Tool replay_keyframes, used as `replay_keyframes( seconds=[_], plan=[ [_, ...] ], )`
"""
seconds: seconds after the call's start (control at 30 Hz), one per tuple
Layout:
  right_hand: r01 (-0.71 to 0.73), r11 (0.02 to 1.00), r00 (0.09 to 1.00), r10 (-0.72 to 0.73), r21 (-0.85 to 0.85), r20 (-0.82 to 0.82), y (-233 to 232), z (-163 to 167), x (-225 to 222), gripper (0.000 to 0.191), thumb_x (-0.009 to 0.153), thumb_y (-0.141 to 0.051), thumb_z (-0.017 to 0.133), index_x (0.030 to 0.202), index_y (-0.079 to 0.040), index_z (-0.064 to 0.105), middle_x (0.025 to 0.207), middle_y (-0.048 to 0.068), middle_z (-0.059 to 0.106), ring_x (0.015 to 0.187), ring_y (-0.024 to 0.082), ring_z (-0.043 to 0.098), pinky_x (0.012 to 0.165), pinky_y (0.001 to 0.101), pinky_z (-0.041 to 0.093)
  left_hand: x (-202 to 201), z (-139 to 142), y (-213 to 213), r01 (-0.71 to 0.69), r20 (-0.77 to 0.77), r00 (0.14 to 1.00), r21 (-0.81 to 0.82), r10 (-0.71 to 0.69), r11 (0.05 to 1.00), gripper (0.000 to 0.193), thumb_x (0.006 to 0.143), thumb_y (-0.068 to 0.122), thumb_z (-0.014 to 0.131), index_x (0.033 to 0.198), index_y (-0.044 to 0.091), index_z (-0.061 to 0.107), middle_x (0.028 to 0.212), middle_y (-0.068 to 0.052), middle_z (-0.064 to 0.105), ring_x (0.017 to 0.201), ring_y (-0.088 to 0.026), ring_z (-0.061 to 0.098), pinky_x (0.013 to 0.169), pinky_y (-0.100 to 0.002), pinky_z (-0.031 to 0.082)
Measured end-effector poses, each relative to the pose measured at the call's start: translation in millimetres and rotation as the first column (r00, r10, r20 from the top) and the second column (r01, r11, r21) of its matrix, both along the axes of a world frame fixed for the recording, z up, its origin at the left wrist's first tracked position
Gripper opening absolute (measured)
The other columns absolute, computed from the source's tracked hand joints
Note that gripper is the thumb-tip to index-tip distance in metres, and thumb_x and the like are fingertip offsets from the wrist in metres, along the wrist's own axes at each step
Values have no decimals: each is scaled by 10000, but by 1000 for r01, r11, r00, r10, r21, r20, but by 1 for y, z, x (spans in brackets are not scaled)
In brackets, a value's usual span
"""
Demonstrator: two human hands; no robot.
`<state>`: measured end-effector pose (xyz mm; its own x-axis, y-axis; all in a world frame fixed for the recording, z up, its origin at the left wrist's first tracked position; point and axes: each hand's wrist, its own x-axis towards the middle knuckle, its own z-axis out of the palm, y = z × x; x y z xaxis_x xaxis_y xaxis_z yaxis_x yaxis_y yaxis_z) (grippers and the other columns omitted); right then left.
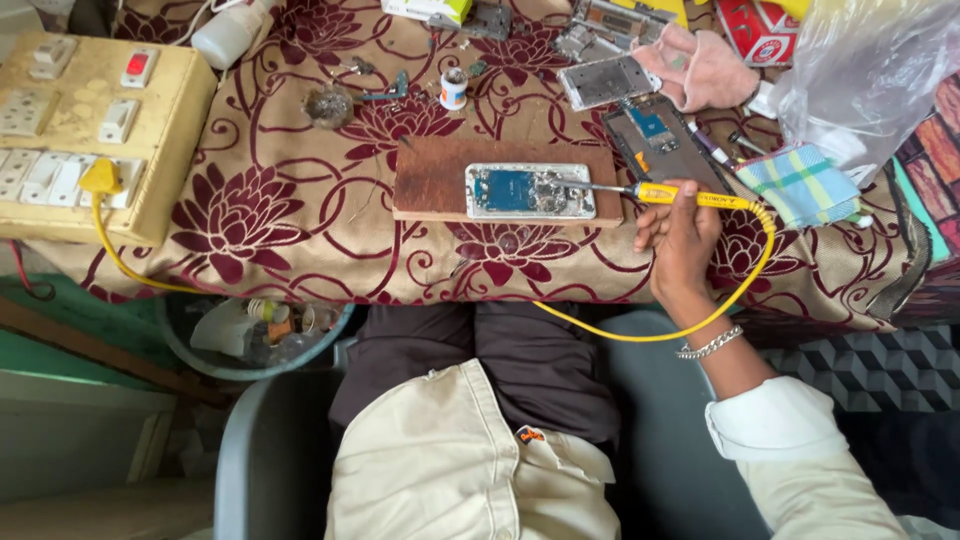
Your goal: The person sits cross-legged and uses a soldering iron and a probe to work on a small circuit board placed on a wooden block. They repeatedly apply heat and touch the board with the tools, focusing on specific areas of the board throughout the clip.
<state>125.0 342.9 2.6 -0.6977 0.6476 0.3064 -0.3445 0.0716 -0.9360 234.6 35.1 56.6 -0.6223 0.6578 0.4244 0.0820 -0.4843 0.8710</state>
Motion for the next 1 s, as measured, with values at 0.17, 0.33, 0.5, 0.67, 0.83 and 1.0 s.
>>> replay_keyframes(
  seconds=[0.17,0.33,0.5,0.67,0.83,1.0],
  plan=[
    [-8,1000,1000,8,4,9,-2,-2,4,440,1145,-445,453,1229,-20,532,763,82,619,542,123,576,483,236,499,8,-1,0,46,-15,999,-13,-46,999,258,1080,273,554,979,45,625,680,-13,581,574,-82,500,509,-279,422],
    [-38,999,999,38,-4,-27,1,-1,3,479,1145,-472,468,1248,-8,529,825,114,646,571,140,589,512,251,506,0,-1,0,94,-32,995,-26,-95,995,250,1061,268,585,988,41,661,679,-27,607,576,-89,519,512,-286,439],
    [-74,993,995,68,-93,-69,5,1,6,490,1118,-473,485,1274,-10,521,982,175,713,666,159,643,570,274,546,-17,-7,6,143,-42,989,-47,-145,989,245,1042,263,615,997,37,697,679,-41,632,578,-96,538,515,-292,456],
    [-116,990,993,113,-81,-46,4,1,8,492,1121,-454,491,1301,2,529,1027,190,723,713,169,659,594,284,553,-16,-4,17,95,-59,993,-149,-105,984,243,1023,258,646,1005,32,733,678,-55,658,580,-103,557,518,-299,473],
    [-108,994,994,108,19,5,-2,1,6,485,1123,-437,493,1308,9,540,1032,179,721,718,157,660,577,267,546,-108,-19,8,-421,-244,904,-385,350,821,245,1004,254,676,1014,28,770,678,-69,683,582,-110,575,521,-306,490],
    [-123,992,992,123,4,12,-5,3,8,469,1118,-416,503,1318,6,542,1029,175,730,698,148,656,581,257,549,-163,-46,-14,-648,-360,757,-511,545,564,296,985,313,680,1017,29,758,569,-65,611,490,-103,526,477,-319,431]
  ],
)
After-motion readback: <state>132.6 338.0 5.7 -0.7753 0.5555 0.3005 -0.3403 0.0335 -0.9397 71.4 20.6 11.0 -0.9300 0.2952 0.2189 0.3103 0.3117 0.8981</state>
